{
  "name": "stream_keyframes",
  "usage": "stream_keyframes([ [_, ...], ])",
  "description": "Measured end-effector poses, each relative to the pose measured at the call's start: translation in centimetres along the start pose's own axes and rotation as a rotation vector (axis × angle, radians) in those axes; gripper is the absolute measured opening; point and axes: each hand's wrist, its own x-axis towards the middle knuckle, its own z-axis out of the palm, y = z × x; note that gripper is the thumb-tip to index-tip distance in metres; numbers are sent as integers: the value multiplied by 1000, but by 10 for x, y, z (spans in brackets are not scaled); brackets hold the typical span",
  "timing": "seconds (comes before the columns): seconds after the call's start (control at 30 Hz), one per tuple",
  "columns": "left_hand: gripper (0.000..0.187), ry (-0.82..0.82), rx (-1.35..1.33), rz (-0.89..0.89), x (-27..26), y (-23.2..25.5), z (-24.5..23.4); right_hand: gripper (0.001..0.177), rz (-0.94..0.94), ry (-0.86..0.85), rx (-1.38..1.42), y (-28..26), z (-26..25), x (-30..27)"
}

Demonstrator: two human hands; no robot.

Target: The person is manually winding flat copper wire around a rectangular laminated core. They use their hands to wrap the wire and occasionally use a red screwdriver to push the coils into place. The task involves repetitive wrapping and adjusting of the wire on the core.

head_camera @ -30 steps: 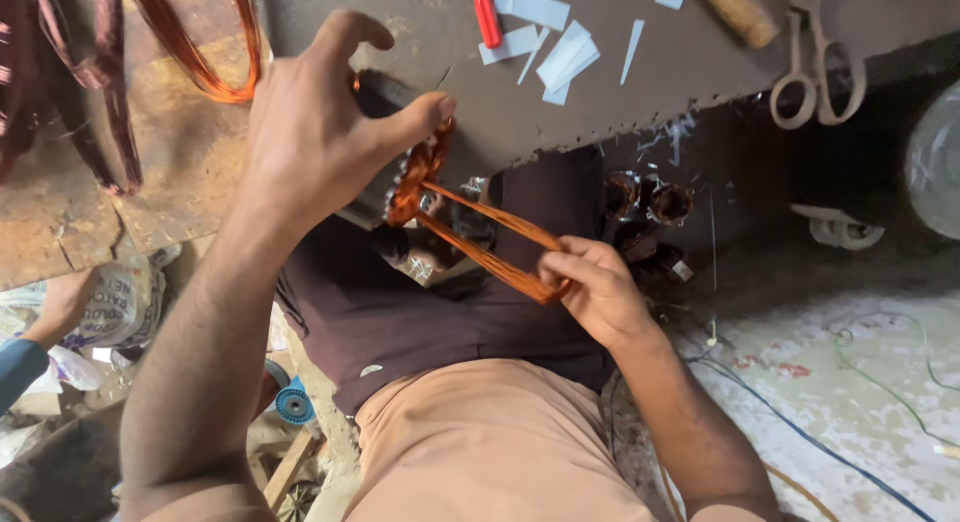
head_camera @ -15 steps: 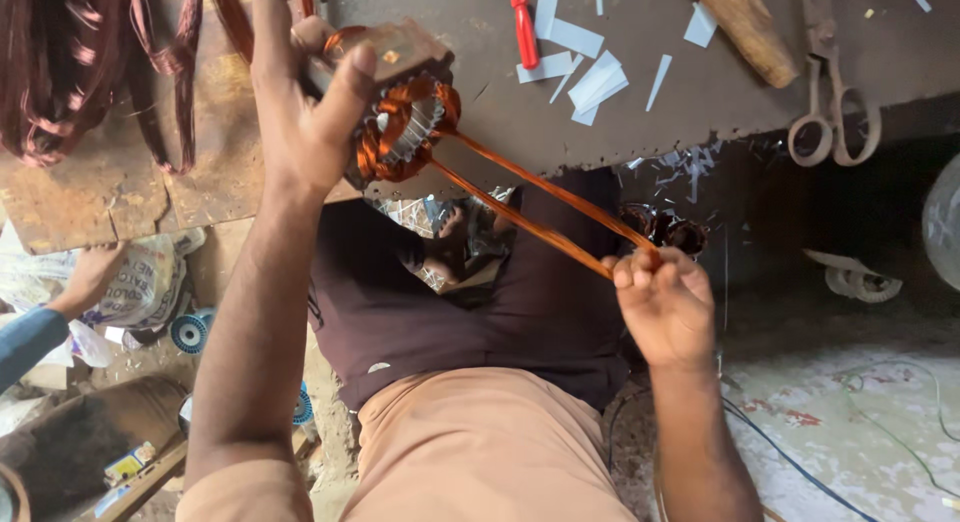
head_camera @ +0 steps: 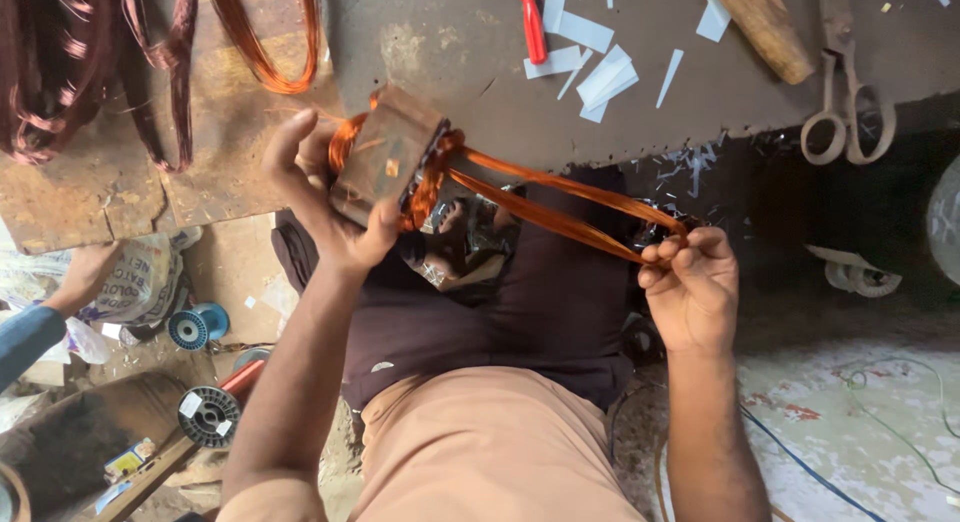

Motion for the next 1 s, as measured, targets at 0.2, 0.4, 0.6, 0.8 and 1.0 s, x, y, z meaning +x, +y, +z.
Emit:
stream_keyframes([
  [0.2, 57, -183, -115, -457, 47, 0, -42, 12, -12, -29, -24, -9, -7, 19],
  [0.4, 47, -768, 9, -663, 104, -11, -34, 13, 3, -48, -96, -9, -13, 26],
  [0.6, 40, -810, -53, -626, 104, -33, -42, 17, 88, 21, -69, 27, -33, 27],
  [0.8, 34, -704, -124, -702, 133, 6, -43, 13, 67, -80, -10, 23, -39, 31],
  [1.0, 35, -518, 259, 38, 141, 100, 18, 10, 56, -259, 50, 9, -24, 24],
])
